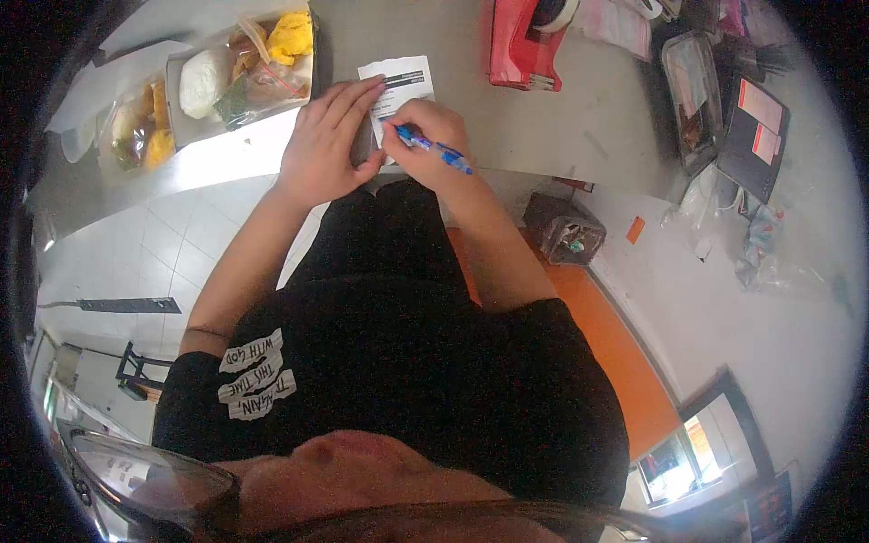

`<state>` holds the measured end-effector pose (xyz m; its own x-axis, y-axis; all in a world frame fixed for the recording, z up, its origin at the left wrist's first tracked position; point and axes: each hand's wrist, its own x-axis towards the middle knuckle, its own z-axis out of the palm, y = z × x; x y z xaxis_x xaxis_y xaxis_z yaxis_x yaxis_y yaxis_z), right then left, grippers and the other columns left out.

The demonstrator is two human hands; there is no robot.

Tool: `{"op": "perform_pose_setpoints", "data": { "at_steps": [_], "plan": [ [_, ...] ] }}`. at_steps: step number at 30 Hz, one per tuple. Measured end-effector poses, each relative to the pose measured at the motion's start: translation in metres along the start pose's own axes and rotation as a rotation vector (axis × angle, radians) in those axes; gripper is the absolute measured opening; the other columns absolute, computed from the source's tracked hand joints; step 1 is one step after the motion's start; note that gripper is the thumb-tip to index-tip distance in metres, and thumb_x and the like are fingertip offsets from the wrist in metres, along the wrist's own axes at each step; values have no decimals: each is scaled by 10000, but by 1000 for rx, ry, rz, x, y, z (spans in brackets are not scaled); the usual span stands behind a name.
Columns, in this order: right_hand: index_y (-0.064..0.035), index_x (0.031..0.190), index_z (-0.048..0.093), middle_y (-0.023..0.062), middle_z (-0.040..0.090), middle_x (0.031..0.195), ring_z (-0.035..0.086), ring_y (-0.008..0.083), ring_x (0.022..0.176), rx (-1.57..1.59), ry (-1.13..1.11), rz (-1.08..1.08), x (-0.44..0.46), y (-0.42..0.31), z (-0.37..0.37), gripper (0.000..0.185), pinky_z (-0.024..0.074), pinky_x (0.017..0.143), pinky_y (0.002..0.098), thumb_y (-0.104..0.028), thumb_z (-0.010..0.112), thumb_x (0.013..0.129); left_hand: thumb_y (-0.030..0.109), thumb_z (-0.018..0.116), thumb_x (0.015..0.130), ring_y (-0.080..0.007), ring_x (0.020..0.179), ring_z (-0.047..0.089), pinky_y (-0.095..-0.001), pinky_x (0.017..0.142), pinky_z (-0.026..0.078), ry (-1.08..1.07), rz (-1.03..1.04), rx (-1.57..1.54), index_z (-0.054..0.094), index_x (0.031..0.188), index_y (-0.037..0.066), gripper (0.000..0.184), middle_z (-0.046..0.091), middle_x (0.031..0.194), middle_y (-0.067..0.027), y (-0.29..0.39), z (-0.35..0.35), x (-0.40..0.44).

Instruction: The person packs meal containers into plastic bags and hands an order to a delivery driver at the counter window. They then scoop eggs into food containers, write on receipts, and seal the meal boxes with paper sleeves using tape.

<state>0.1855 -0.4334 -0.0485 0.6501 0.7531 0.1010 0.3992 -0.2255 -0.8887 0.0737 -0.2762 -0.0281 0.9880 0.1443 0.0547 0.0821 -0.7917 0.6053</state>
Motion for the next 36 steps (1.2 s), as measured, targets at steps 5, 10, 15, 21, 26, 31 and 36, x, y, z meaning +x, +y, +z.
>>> {"op": "perform_pose_setpoints", "data": {
  "at_steps": [5,10,15,21,26,31,36],
  "plan": [
    [-40,818,586,105,615,722,620,242,621,92,148,-51,-11,3,6,157,487,579,330,-34,725,745,255,722,689,-294,1258,441,-424,1029,369,-19,-21,-29,419,1387,90,778,447,1406,-57,1,-1,0],
    [-45,803,576,103,618,726,626,249,637,-59,44,-127,-6,-9,4,153,496,599,331,-28,718,750,300,707,704,-255,1253,443,-405,999,379,-9,-1,7,407,1395,104,778,444,1388,-38,-2,0,0],
    [-39,833,568,104,608,721,617,218,643,-58,291,-31,-15,-6,11,160,487,603,301,24,695,757,296,703,713,-259,1253,447,-401,1002,381,5,-2,-6,410,1385,97,759,448,1380,-41,-3,1,-1],
    [-31,1052,482,117,592,726,614,216,655,374,303,453,-6,-29,-13,375,490,609,312,-4,703,750,298,715,717,-298,1246,441,-421,1014,378,-1,10,-9,415,1387,88,763,443,1404,-60,-4,0,-2],
    [-38,1112,463,117,628,761,626,202,664,-212,-153,529,5,-35,-16,450,493,613,342,-151,748,782,280,723,718,-301,1240,443,-425,1022,364,23,44,-48,418,1391,88,763,449,1401,-70,-5,-1,-2],
    [-13,1105,475,209,653,834,658,368,812,-370,-151,558,31,-29,-26,487,505,733,449,-229,746,763,208,709,750,-334,1218,464,-433,1033,355,47,123,-197,436,1380,90,696,480,1377,-94,-3,-17,-9],
    [-8,1174,478,247,658,933,648,397,899,-686,84,262,58,4,-39,568,503,792,466,-282,763,766,158,649,834,-354,1223,477,-420,1054,368,-82,111,-501,502,1320,96,511,516,1322,-149,-21,-33,-69]
  ]
}}
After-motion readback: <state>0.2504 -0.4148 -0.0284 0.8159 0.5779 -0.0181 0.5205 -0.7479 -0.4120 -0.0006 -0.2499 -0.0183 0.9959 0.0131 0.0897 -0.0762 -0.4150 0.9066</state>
